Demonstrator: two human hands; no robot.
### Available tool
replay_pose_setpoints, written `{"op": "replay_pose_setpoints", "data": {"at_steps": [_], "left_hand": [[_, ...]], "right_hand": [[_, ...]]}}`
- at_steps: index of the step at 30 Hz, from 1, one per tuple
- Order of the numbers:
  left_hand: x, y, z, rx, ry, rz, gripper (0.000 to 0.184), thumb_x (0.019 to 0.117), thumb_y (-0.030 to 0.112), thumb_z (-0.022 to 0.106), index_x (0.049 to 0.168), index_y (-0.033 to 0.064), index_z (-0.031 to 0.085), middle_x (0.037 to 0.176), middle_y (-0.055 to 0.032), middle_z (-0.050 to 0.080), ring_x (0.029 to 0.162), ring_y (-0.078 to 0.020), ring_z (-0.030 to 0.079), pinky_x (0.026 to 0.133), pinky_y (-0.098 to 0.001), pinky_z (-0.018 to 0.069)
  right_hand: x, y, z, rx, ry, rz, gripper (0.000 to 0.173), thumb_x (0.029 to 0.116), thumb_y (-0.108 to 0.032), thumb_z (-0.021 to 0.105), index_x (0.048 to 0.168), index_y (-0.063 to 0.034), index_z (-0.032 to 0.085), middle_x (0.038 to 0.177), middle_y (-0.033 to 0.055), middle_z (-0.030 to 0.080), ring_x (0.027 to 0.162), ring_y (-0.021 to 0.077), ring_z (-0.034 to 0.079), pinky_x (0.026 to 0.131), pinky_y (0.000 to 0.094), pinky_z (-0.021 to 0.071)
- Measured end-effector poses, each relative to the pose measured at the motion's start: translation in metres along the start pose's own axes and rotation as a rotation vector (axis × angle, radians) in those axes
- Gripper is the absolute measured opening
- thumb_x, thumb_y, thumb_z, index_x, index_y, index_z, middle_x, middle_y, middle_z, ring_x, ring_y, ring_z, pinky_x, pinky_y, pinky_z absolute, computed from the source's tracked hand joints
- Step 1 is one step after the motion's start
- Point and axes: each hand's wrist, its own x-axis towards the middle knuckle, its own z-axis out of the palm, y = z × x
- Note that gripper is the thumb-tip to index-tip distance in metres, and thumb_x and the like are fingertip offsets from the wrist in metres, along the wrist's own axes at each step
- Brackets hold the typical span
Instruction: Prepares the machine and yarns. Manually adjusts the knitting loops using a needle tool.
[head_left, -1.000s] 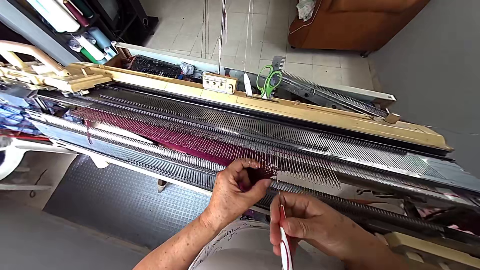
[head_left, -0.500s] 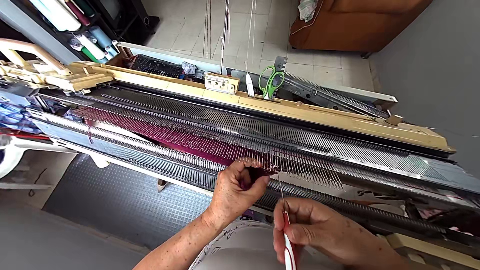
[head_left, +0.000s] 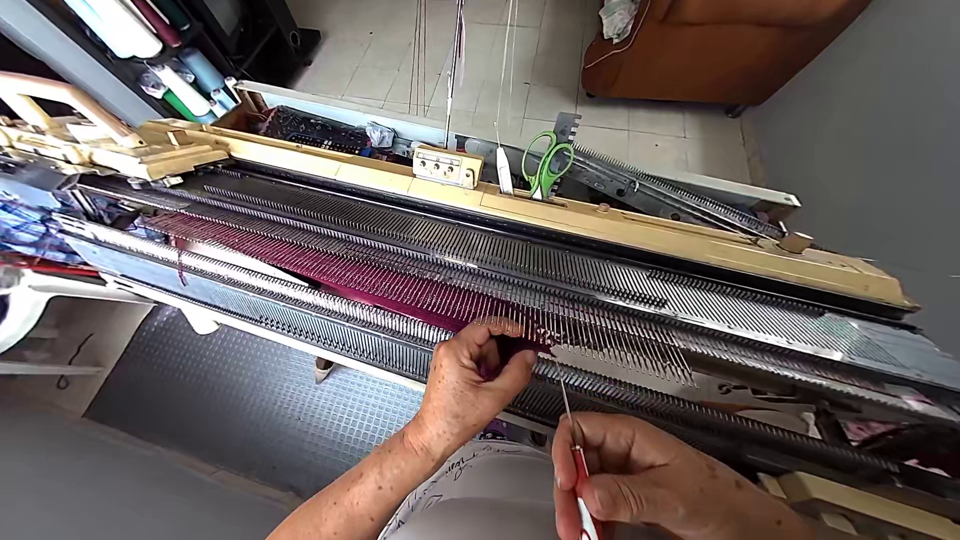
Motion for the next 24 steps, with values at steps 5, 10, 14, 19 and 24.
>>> {"op": "replay_pose_setpoints", "data": {"at_steps": [5, 10, 14, 19, 24], "left_hand": [[-0.001, -0.002, -0.008, -0.027, -0.063, 0.019, 0.016, 0.0875, 0.004, 0.070, 0.102, -0.0011, 0.074, 0.061, 0.0087, 0.056, 0.056, 0.0062, 0.048, 0.054, -0.0125, 0.0410], [-0.001, -0.006, -0.006, -0.031, -0.060, 0.041, 0.012, 0.0904, 0.003, 0.068, 0.099, -0.0009, 0.076, 0.067, 0.0052, 0.064, 0.060, 0.0064, 0.052, 0.057, -0.0118, 0.0443], [-0.002, -0.007, -0.006, -0.031, -0.061, 0.044, 0.013, 0.0914, 0.002, 0.067, 0.099, -0.0010, 0.077, 0.068, 0.0047, 0.065, 0.061, 0.0065, 0.053, 0.056, -0.0113, 0.0444], [-0.002, -0.006, -0.006, -0.052, -0.067, 0.029, 0.013, 0.0924, 0.001, 0.065, 0.098, -0.0012, 0.076, 0.069, 0.0048, 0.065, 0.061, 0.0060, 0.054, 0.057, -0.0115, 0.0447], [-0.002, -0.005, -0.004, -0.047, -0.060, 0.028, 0.012, 0.0918, 0.001, 0.065, 0.097, -0.0011, 0.076, 0.065, 0.0064, 0.061, 0.059, 0.0068, 0.051, 0.055, -0.0111, 0.0420]], "right_hand": [[0.005, 0.001, -0.003, 0.031, 0.022, -0.003, 0.021, 0.0977, -0.017, 0.068, 0.117, -0.0115, 0.062, 0.101, 0.0016, 0.074, 0.090, 0.0100, 0.074, 0.074, 0.0246, 0.0633], [0.002, 0.002, -0.005, 0.042, 0.014, 0.004, 0.021, 0.0975, -0.019, 0.068, 0.117, -0.0119, 0.063, 0.100, 0.0009, 0.074, 0.090, 0.0085, 0.074, 0.075, 0.0233, 0.0626], [0.006, 0.007, -0.011, 0.039, 0.029, -0.018, 0.020, 0.0996, -0.018, 0.064, 0.118, -0.0109, 0.061, 0.102, 0.0016, 0.073, 0.091, 0.0092, 0.074, 0.074, 0.0241, 0.0631], [0.015, 0.014, -0.022, 0.026, 0.057, -0.020, 0.019, 0.1014, -0.018, 0.062, 0.119, -0.0112, 0.060, 0.104, 0.0014, 0.073, 0.094, 0.0097, 0.073, 0.075, 0.0247, 0.0633], [0.013, 0.014, -0.019, 0.024, 0.059, -0.020, 0.019, 0.1011, -0.017, 0.062, 0.119, -0.0110, 0.060, 0.104, 0.0013, 0.072, 0.093, 0.0096, 0.073, 0.075, 0.0246, 0.0632]]}}
